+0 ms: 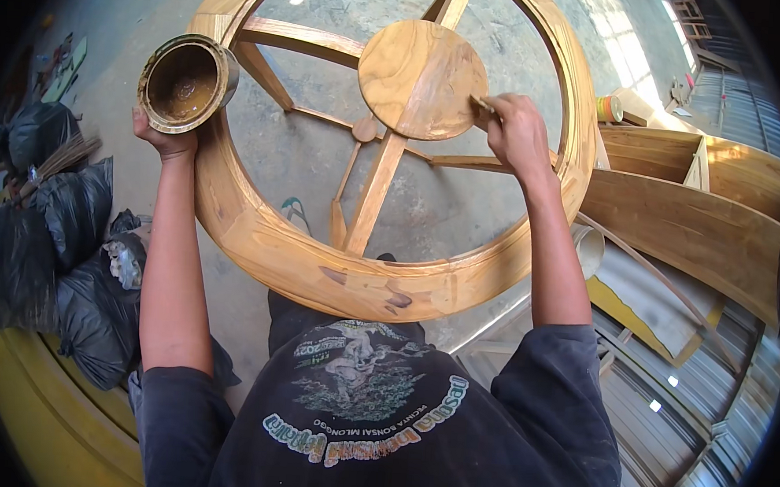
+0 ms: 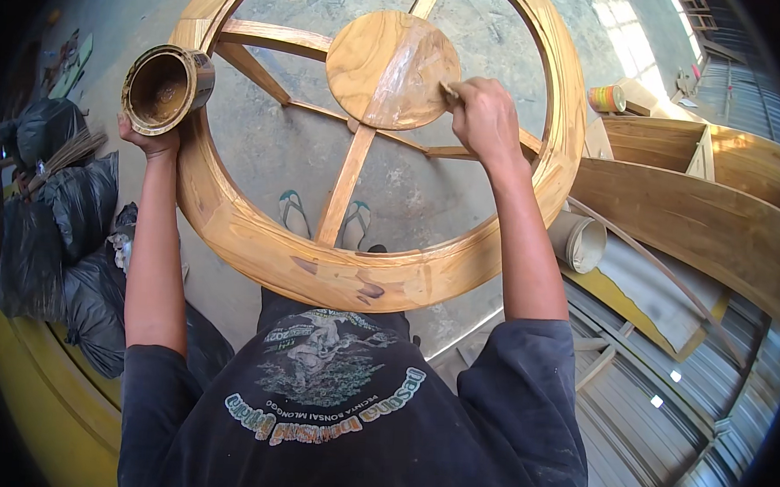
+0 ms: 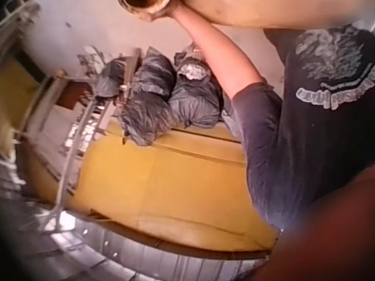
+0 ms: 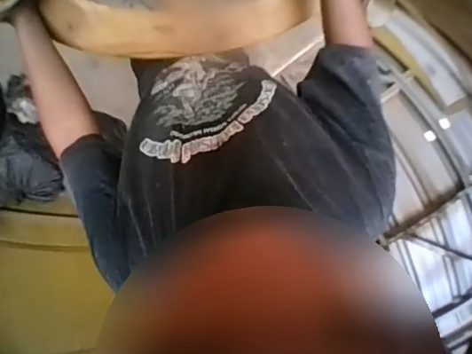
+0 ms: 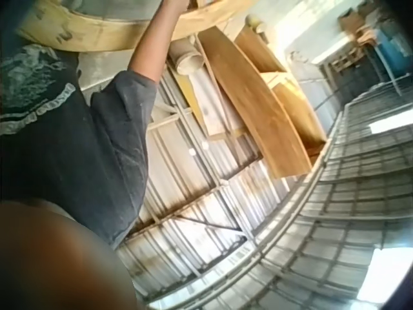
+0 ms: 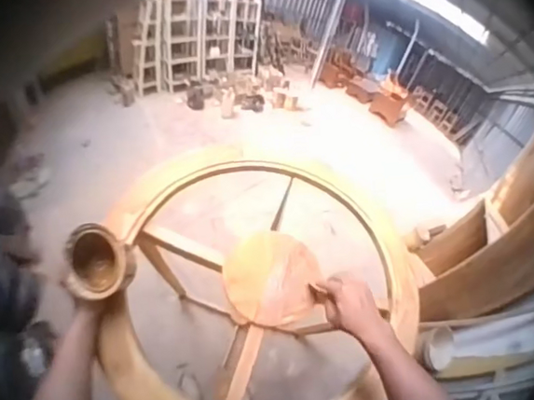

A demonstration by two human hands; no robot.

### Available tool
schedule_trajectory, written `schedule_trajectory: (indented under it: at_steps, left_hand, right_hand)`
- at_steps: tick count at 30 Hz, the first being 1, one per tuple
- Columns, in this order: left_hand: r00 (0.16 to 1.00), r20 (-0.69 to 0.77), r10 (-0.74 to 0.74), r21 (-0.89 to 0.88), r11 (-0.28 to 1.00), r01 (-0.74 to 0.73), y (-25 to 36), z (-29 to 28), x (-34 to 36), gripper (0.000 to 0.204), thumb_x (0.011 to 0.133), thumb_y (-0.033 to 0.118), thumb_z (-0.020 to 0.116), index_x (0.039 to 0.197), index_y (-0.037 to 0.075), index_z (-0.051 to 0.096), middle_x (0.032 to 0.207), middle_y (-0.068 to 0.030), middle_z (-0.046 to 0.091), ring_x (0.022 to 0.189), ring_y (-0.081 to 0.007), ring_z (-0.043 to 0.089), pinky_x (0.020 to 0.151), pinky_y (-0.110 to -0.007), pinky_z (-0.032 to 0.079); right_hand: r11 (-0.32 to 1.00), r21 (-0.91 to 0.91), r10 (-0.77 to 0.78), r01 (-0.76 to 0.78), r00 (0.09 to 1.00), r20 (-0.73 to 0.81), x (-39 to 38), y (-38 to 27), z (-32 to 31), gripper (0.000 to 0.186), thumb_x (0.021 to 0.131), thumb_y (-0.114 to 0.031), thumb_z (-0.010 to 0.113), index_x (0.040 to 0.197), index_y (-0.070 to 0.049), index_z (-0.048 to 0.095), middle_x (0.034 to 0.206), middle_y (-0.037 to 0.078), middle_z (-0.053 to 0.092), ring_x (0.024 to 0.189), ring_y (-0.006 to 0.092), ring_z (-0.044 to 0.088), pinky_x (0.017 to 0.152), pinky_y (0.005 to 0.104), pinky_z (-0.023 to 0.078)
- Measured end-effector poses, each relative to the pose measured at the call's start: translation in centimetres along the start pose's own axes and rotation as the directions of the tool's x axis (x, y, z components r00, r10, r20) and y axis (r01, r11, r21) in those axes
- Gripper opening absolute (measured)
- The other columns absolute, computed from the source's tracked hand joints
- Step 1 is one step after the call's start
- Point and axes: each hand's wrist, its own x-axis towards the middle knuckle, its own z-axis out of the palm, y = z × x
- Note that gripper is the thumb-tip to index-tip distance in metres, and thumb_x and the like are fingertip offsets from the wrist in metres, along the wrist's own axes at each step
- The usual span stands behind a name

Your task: Applying wood stain or finish to a circular wooden furniture component using an applicator.

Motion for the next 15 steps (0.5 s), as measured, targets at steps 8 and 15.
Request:
schedule_trajectory:
  at_steps: [8,15]
  left_hand:
    - [0.999,0.013,-0.039,0.008,0.999,0.039,-0.1,0.7,0.2,0.08,0.084,0.058,0.034,0.14,0.003,0.048,0.14,-0.0163,0.053,0.129,-0.0333,0.05,0.111,-0.047,0.038]
    - [0.999,0.046,-0.023,0.025,0.999,0.021,-0.3,0.0,-0.1,0.08,0.086,0.058,0.034,0.141,0.002,0.048,0.14,-0.0166,0.053,0.129,-0.0327,0.051,0.111,-0.047,0.038]
  right_hand:
    - [0.97,-0.118,0.193,-0.211,0.97,-0.149,2.9,-2.5,2.6,0.016,0.08,-0.006,0.062,0.093,-0.004,0.072,0.09,0.015,0.068,0.086,0.0351,0.063,0.077,0.0448,0.049]
    - [0.993,0.114,-0.006,0.009,1.0,-0.027,-1.9,-7.1,1.3,0.024,0.076,-0.002,0.064,0.099,-0.005,0.072,0.091,0.012,0.068,0.089,0.0317,0.063,0.079,0.0414,0.049]
